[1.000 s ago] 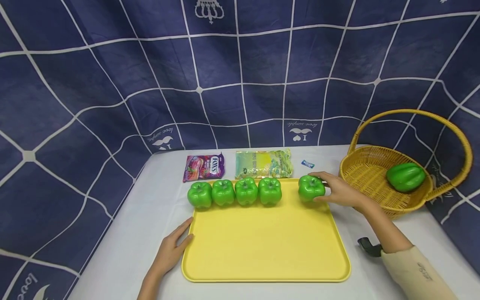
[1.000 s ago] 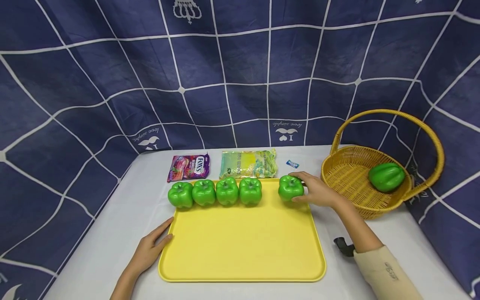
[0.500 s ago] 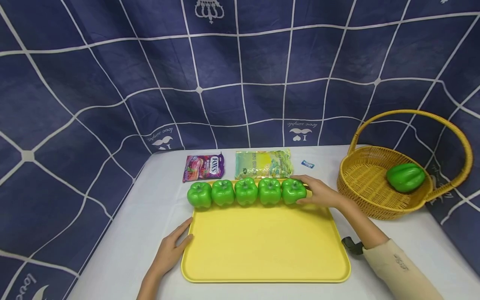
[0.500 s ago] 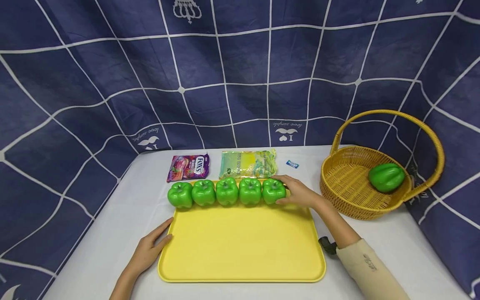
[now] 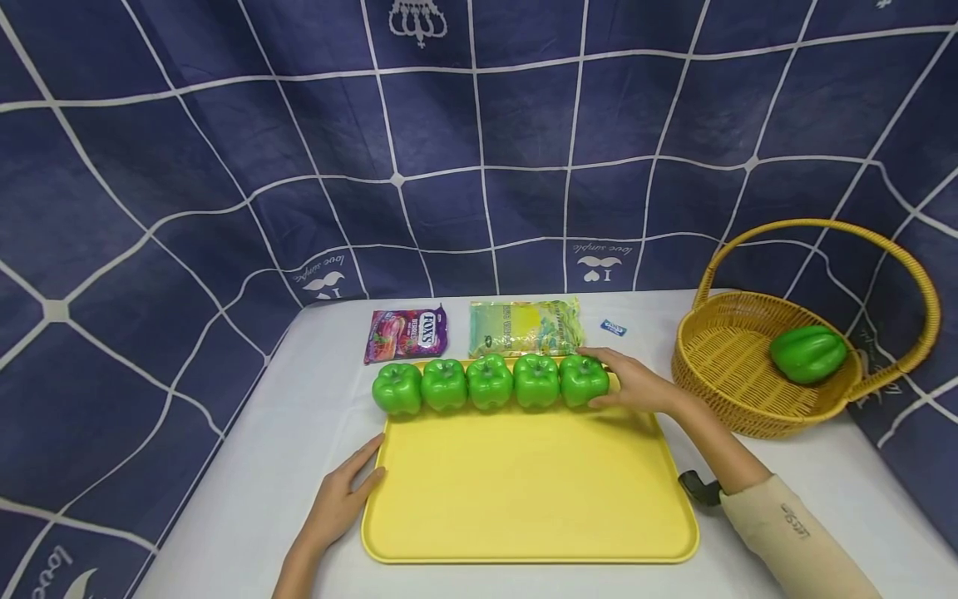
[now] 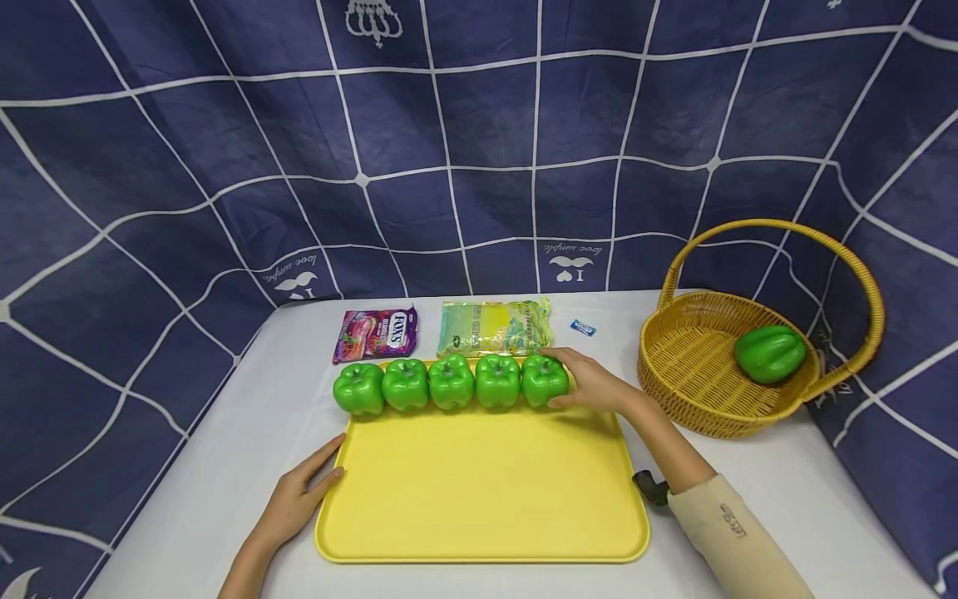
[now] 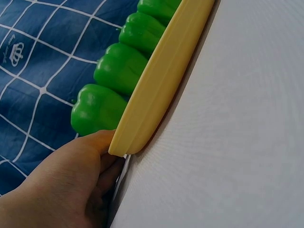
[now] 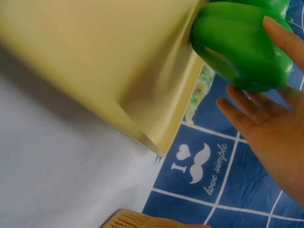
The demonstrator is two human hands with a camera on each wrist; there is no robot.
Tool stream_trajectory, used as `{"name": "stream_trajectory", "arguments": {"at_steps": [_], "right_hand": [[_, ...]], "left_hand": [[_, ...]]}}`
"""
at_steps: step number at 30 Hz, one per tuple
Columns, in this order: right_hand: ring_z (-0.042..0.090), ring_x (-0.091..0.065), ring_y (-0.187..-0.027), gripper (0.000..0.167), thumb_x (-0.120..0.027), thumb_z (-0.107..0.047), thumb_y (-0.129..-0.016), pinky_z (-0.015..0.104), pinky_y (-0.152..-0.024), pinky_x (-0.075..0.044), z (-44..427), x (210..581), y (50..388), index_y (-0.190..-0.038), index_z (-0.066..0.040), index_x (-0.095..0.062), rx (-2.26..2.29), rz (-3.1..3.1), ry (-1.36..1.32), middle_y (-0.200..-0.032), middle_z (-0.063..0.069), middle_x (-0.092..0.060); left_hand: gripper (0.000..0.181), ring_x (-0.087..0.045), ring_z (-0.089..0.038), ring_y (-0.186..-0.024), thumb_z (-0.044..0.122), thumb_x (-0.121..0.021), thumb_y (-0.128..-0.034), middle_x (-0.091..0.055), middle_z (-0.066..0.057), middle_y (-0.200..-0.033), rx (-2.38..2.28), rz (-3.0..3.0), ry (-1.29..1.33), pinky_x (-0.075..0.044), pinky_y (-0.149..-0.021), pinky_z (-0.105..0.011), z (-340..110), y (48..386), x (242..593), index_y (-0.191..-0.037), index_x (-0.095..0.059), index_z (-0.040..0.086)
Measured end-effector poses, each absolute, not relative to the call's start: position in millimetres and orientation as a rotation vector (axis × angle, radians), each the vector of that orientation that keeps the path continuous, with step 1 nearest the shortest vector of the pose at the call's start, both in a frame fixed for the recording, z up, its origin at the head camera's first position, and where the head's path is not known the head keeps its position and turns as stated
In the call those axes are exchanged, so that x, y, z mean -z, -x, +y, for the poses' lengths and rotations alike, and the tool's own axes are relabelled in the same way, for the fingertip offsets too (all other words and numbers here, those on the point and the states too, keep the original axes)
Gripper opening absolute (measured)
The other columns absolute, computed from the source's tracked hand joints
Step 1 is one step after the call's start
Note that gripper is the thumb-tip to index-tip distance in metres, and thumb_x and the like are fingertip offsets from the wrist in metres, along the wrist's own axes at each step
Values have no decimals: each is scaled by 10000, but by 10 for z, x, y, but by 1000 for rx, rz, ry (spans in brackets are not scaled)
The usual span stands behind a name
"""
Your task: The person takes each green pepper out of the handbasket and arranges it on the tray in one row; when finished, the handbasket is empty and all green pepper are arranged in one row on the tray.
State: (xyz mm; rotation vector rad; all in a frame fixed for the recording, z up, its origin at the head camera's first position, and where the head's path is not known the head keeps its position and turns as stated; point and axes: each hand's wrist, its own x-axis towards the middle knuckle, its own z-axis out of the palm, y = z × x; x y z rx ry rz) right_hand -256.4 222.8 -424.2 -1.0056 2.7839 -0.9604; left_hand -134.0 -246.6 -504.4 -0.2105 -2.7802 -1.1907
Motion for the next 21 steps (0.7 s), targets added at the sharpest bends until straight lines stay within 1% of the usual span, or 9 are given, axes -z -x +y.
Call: {"name": "stream_trajectory", "arguments": {"at_steps": [5,9,11,14,17,20,21], "right_hand": [[381,-427,-1199,895,-821,-259,-695,605,-976,-344,2288,4202,2516,-1414,-56,-327,988,2802,944,-1401,183,-369],[402,-394,-1210,878,-808,-257,-718,612,-960,-356,2428,4157,2449,-1423,-84,-313,1022,2852,901,-1428,181,-306],[409,-379,-1209,853,-799,-232,-732,603,-956,-367,2536,4145,2412,-1419,-77,-318,1068,2890,888,-1426,194,-286],[395,-375,-1207,801,-786,-202,-750,581,-935,-391,2742,4143,2355,-1408,-79,-347,1122,2979,846,-1407,183,-308],[381,-387,-1195,728,-775,-141,-759,580,-907,-400,2985,4155,2306,-1378,-71,-400,1143,3082,778,-1370,167,-368],[403,-415,-1151,669,-764,-105,-763,595,-857,-405,3240,4157,2262,-1346,-66,-438,1074,3195,678,-1321,176,-420],[425,-414,-1141,659,-761,-100,-764,611,-849,-398,3319,4146,2249,-1337,-52,-440,1050,3218,650,-1307,196,-426]], "left_hand": [[508,-378,-267,-1289,357,-555,-923,-422,-18,-1410,1190,-2775,218,-323,-1048,-475,-2466,1340,5048,-1397,-420,232],[508,-380,-263,-1288,359,-554,-923,-422,-15,-1409,1188,-2774,218,-324,-1049,-470,-2466,1338,5055,-1396,-421,233],[508,-378,-261,-1290,361,-553,-924,-420,-11,-1411,1190,-2776,217,-323,-1050,-469,-2465,1338,5058,-1397,-419,235],[507,-377,-259,-1291,360,-551,-925,-418,-5,-1412,1192,-2777,217,-323,-1050,-468,-2466,1338,5059,-1397,-418,234],[506,-377,-263,-1291,353,-553,-926,-419,-11,-1411,1191,-2774,223,-325,-1048,-471,-2467,1339,5058,-1397,-419,227],[507,-375,-264,-1292,350,-552,-927,-419,-15,-1412,1198,-2773,227,-324,-1049,-473,-2466,1342,5054,-1399,-418,222],[507,-373,-264,-1293,352,-551,-927,-417,-14,-1413,1199,-2775,227,-324,-1049,-472,-2466,1344,5053,-1399,-416,224]]}}
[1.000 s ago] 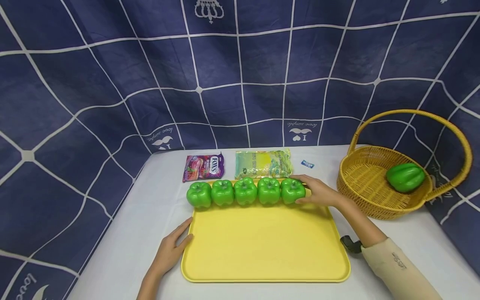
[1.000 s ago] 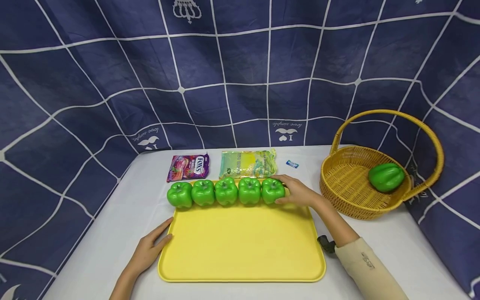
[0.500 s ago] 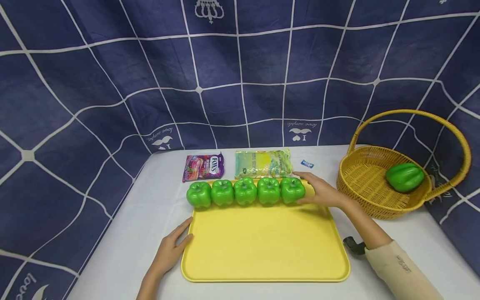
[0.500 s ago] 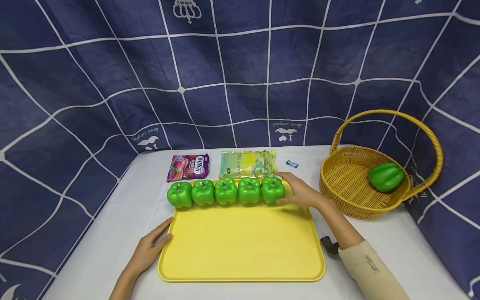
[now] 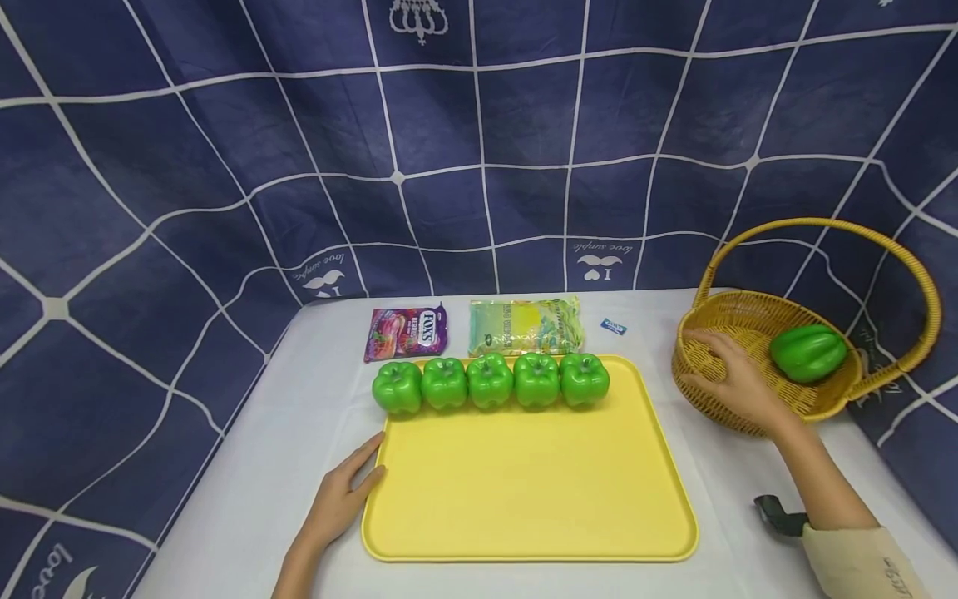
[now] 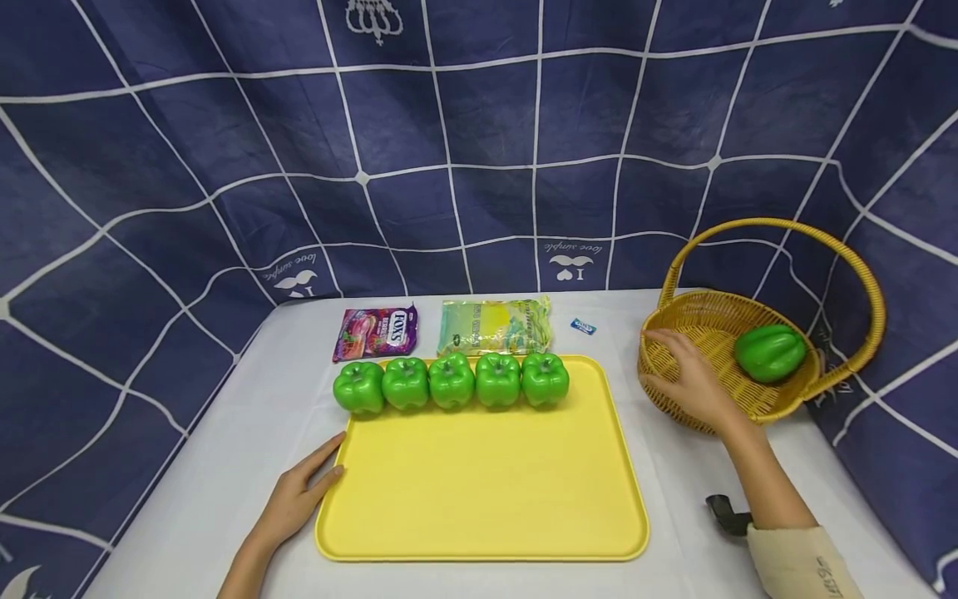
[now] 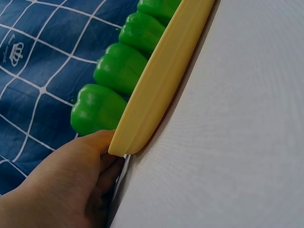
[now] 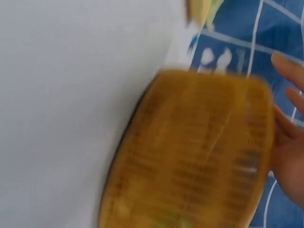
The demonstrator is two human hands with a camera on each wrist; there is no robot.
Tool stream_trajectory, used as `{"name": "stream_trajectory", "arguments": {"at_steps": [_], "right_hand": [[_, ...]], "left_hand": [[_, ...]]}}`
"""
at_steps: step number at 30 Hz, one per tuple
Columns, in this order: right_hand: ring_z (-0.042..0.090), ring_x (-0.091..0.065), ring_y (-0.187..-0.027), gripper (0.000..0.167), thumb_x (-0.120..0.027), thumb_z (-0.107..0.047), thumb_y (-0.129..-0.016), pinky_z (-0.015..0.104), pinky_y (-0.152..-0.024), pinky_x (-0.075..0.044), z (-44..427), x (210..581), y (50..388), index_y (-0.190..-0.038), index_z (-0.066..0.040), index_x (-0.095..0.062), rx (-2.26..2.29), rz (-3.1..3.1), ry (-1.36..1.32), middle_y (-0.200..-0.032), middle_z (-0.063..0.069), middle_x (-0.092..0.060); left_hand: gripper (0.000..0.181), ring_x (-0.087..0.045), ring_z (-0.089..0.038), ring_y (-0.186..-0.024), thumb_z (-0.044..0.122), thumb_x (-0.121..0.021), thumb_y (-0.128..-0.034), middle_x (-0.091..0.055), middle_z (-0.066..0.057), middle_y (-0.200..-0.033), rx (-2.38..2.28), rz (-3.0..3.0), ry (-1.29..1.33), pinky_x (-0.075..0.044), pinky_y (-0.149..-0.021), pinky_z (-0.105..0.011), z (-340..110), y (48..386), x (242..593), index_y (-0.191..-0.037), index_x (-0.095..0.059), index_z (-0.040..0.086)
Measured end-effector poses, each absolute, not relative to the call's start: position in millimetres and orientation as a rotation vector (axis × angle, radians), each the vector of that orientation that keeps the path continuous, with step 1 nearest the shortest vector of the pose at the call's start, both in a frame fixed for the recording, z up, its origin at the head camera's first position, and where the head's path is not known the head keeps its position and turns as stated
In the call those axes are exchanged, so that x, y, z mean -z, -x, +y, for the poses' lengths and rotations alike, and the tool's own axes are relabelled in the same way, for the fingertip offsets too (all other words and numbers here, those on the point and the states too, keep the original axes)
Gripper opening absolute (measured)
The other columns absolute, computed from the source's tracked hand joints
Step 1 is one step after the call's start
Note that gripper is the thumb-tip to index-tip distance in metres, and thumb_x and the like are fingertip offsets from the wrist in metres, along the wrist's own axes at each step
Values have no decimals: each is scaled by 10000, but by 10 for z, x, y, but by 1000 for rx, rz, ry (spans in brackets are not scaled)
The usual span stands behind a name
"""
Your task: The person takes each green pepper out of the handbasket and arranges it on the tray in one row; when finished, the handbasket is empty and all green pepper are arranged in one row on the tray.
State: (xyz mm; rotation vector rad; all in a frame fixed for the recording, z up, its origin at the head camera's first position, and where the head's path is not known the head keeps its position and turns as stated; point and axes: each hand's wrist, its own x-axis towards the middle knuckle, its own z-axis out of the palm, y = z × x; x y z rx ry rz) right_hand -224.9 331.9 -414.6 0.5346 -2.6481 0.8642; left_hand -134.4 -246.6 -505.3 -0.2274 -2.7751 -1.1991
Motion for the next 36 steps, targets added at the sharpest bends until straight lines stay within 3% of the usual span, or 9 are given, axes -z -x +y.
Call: {"name": "stream_trajectory", "arguments": {"at_steps": [8,15,20,26,36], "right_hand": [[533,-325,-1125,747,-753,-125,-772,696,-895,-280,3930,3941,2266,-1376,15,-337,-592,-2787,-399,-1265,316,-374],[552,-354,-1078,756,-807,-114,-692,675,-887,-301,4259,3830,2458,-1282,99,-384,-372,-2860,-465,-1197,358,-409],[564,-309,-1120,804,-822,-202,-669,686,-935,-245,4371,3759,2608,-1285,81,-390,-397,-2963,-452,-1255,380,-371],[581,-306,-1133,887,-795,-350,-697,699,-909,-277,4515,3682,2726,-1324,90,-347,-395,-3143,-391,-1276,427,-315],[575,-349,-1109,916,-808,-400,-656,688,-897,-309,4689,3591,2846,-1307,86,-384,-243,-3277,-399,-1230,444,-362]], "left_hand": [[503,-372,-271,-1293,349,-552,-927,-419,-13,-1412,1199,-2777,224,-320,-1050,-483,-2462,1338,5050,-1398,-417,236],[501,-373,-283,-1291,352,-547,-930,-420,-20,-1411,1195,-2782,217,-316,-1048,-498,-2473,1331,5043,-1398,-417,233],[501,-371,-283,-1292,351,-545,-930,-417,-22,-1414,1195,-2787,207,-315,-1049,-498,-2482,1324,5048,-1400,-415,232],[502,-370,-282,-1293,359,-542,-931,-415,-16,-1415,1193,-2789,210,-314,-1050,-496,-2495,1334,5050,-1402,-411,246],[496,-376,-271,-1291,352,-545,-931,-419,-13,-1413,1202,-2772,234,-319,-1051,-481,-2480,1330,5049,-1399,-415,249]]}}
